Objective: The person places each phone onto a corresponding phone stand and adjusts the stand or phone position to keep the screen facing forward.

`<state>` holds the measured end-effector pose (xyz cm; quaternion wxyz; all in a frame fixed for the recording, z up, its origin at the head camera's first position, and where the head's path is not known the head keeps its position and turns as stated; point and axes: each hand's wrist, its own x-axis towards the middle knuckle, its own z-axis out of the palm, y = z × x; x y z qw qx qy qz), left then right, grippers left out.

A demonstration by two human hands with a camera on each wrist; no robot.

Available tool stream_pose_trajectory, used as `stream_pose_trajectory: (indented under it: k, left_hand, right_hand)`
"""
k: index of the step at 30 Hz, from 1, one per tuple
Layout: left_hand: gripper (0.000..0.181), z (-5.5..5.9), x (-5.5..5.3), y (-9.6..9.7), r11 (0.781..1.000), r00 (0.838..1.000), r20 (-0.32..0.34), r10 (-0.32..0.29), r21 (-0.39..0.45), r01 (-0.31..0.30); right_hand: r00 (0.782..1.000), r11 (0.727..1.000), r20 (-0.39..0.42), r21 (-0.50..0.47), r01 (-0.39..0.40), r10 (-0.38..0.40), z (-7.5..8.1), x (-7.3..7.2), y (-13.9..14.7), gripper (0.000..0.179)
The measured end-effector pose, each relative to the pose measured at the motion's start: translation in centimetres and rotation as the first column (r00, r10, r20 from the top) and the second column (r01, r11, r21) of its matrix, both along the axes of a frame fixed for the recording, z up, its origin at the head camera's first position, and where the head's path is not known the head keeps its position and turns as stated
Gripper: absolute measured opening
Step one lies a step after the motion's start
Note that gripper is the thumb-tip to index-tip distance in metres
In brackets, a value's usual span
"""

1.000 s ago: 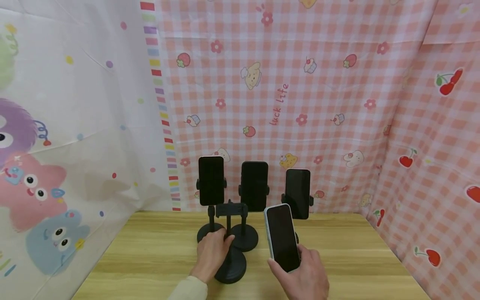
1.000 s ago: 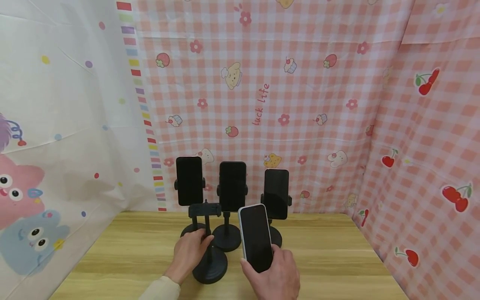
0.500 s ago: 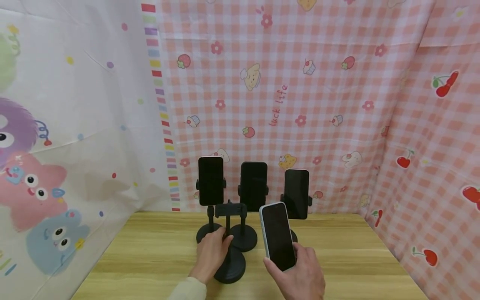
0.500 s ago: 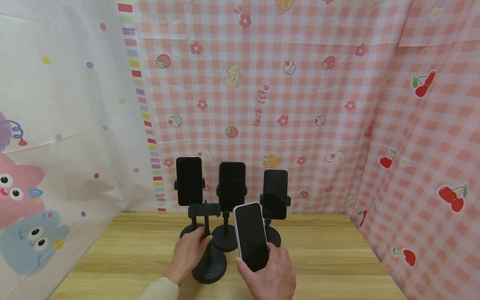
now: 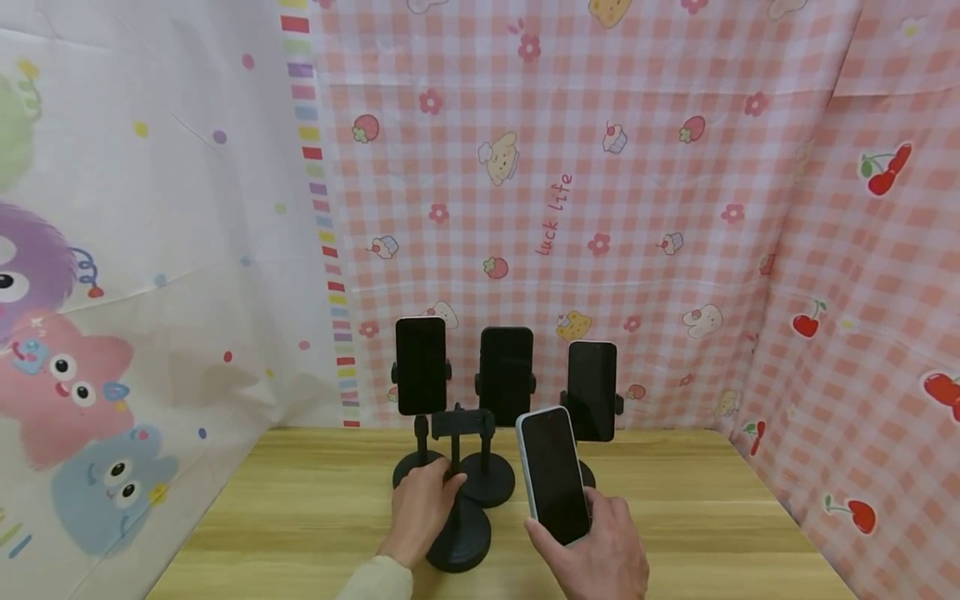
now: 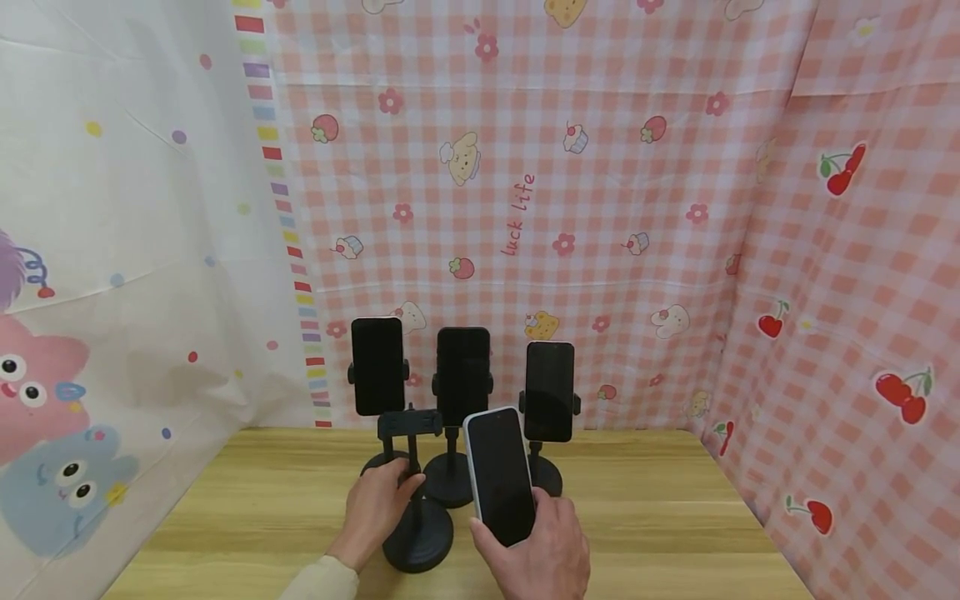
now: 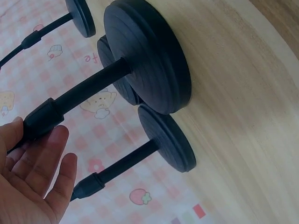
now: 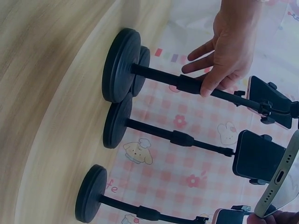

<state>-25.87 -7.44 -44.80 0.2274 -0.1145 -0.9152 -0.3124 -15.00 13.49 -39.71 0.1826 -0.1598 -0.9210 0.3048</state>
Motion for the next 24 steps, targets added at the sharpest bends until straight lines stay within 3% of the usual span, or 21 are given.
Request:
stream_pose_trajectory:
  k: [11, 20, 24]
  left_hand:
    - [0.015, -0.1, 0.5, -0.1, 1.0, 0.999, 0.044, -0.011, -0.01, 0.011]
    - [0.02, -0.3, 0.8, -0.6, 1.0, 0.989, 0.147, -0.002, -0.014, 0.004]
    - [0.019, -0.2, 1.0, -1.0, 1.0, 0.991, 0.136, 0.012, -0.018, -0.009]
  right_hand:
    - [1.0, 1.0, -0.023, -0.003, -0.01, 0.01, 0.6, 0.0, -0.4, 0.1]
    - [0.995, 1.0, -0.102, 0.016, -0.014, 0.016, 1.2, 0.1, -1.1, 0.094]
    - [0.988, 1.0, -0.15, 0.014, -0.02, 0.022, 1.4, 0.1, -1.7, 0.091]
